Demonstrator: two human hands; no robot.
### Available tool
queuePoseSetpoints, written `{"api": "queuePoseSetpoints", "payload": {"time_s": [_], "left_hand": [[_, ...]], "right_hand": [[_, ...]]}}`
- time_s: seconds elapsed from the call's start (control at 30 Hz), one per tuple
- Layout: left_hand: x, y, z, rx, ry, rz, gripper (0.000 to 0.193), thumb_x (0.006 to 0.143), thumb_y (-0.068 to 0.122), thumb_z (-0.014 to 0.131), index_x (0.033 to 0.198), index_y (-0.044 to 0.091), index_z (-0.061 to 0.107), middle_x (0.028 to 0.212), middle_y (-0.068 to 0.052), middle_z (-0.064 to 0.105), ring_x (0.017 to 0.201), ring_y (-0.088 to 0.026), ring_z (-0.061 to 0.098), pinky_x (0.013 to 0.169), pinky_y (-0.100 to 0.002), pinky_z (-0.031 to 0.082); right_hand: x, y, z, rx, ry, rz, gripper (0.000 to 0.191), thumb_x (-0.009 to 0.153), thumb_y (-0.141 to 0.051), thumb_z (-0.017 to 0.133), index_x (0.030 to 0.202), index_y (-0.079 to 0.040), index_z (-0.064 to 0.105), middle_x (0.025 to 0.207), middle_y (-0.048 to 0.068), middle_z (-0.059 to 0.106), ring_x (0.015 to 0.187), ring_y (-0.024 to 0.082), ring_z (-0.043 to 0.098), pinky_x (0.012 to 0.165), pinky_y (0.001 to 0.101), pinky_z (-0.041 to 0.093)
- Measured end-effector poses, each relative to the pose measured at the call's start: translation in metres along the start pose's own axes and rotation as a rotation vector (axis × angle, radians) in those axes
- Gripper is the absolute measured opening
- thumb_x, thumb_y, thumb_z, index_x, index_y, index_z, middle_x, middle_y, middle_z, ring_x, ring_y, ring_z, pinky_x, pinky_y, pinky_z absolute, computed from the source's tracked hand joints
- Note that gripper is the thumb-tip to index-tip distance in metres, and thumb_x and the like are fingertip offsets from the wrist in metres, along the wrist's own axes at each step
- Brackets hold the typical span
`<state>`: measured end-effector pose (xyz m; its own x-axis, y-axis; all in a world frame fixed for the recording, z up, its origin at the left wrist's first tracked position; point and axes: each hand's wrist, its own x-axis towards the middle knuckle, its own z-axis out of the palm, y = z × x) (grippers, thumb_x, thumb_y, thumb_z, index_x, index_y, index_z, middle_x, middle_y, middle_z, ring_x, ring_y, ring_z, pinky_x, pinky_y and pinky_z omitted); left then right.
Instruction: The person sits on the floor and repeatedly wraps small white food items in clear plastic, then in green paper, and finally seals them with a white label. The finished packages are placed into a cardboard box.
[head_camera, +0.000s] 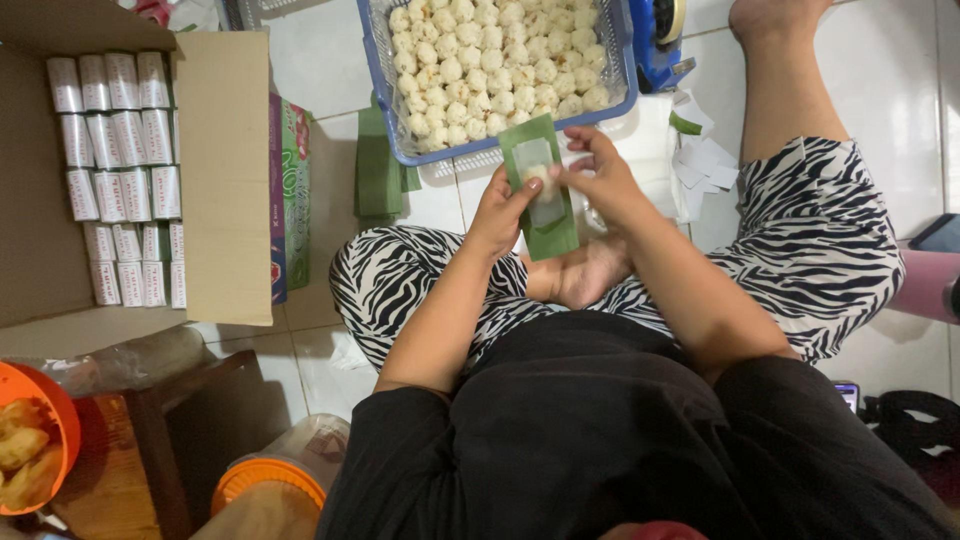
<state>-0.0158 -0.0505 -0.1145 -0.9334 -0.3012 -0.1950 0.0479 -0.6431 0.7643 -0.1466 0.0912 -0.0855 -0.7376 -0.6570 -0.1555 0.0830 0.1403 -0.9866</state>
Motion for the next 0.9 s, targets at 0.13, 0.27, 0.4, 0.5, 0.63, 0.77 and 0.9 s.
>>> {"api": "queuePoseSetpoints", "payload": {"time_s": [0.13,0.27,0.4,0.5,0.63,0.77,0.9], "left_hand": [[-0.004,-0.003,0.007,-0.038,-0.041,-0.108,0.047,0.097,0.015,0.070,0.139,0.006,0.051,0.123,-0.006,0.066,0.112,-0.015,0.064,0.097,-0.033,0.054],[-0.006,-0.006,0.007,-0.168,-0.051,-0.204,0.036,0.103,0.018,0.067,0.132,-0.002,0.056,0.117,-0.011,0.068,0.105,-0.020,0.067,0.094,-0.039,0.058],[-0.004,0.006,-0.002,-0.330,-0.095,-0.261,0.034,0.104,0.019,0.065,0.130,-0.001,0.058,0.117,-0.012,0.068,0.106,-0.022,0.069,0.095,-0.040,0.059],[-0.005,0.015,-0.007,-0.337,-0.150,-0.301,0.035,0.103,0.019,0.065,0.132,0.000,0.058,0.119,-0.012,0.068,0.108,-0.022,0.069,0.095,-0.038,0.058],[-0.006,0.017,-0.006,-0.292,-0.237,-0.398,0.035,0.103,0.019,0.063,0.134,0.002,0.058,0.121,-0.011,0.068,0.109,-0.020,0.068,0.093,-0.035,0.057],[-0.005,0.011,-0.006,-0.280,-0.225,-0.420,0.031,0.103,0.016,0.062,0.131,0.003,0.059,0.121,-0.010,0.068,0.107,-0.019,0.068,0.092,-0.034,0.057],[-0.005,0.009,-0.011,-0.241,-0.209,-0.386,0.025,0.104,0.013,0.063,0.128,0.003,0.061,0.119,-0.009,0.069,0.106,-0.019,0.068,0.090,-0.032,0.057]], "right_hand": [[0.034,0.010,-0.013,0.158,-0.118,0.309,0.039,0.098,-0.026,0.076,0.128,-0.001,0.068,0.119,0.010,0.070,0.102,0.014,0.064,0.084,0.0261,0.052],[0.040,-0.002,-0.012,0.217,0.099,-0.024,0.033,0.107,-0.028,0.072,0.132,-0.006,0.070,0.125,0.014,0.067,0.106,0.020,0.062,0.085,0.0315,0.051],[-0.013,-0.039,-0.026,-0.630,-0.005,-0.600,0.048,0.089,-0.014,0.075,0.135,-0.018,0.064,0.142,0.010,0.060,0.128,0.027,0.060,0.105,0.0400,0.051],[-0.039,-0.059,-0.022,-1.059,-0.210,-0.890,0.066,0.074,-0.017,0.078,0.138,-0.028,0.065,0.151,0.013,0.052,0.138,0.036,0.050,0.115,0.0507,0.045],[-0.044,-0.065,-0.020,-1.142,-0.352,-1.014,0.064,0.079,-0.030,0.078,0.140,-0.039,0.064,0.158,0.007,0.045,0.145,0.037,0.041,0.117,0.0553,0.040],[-0.035,-0.060,-0.028,-1.097,-0.406,-1.075,0.060,0.082,-0.030,0.075,0.141,-0.041,0.065,0.162,0.004,0.043,0.150,0.035,0.037,0.121,0.0544,0.038],[-0.038,-0.054,-0.026,-0.998,-0.388,-1.062,0.053,0.083,-0.030,0.077,0.136,-0.037,0.069,0.161,0.004,0.044,0.149,0.035,0.034,0.120,0.0556,0.035]]}}
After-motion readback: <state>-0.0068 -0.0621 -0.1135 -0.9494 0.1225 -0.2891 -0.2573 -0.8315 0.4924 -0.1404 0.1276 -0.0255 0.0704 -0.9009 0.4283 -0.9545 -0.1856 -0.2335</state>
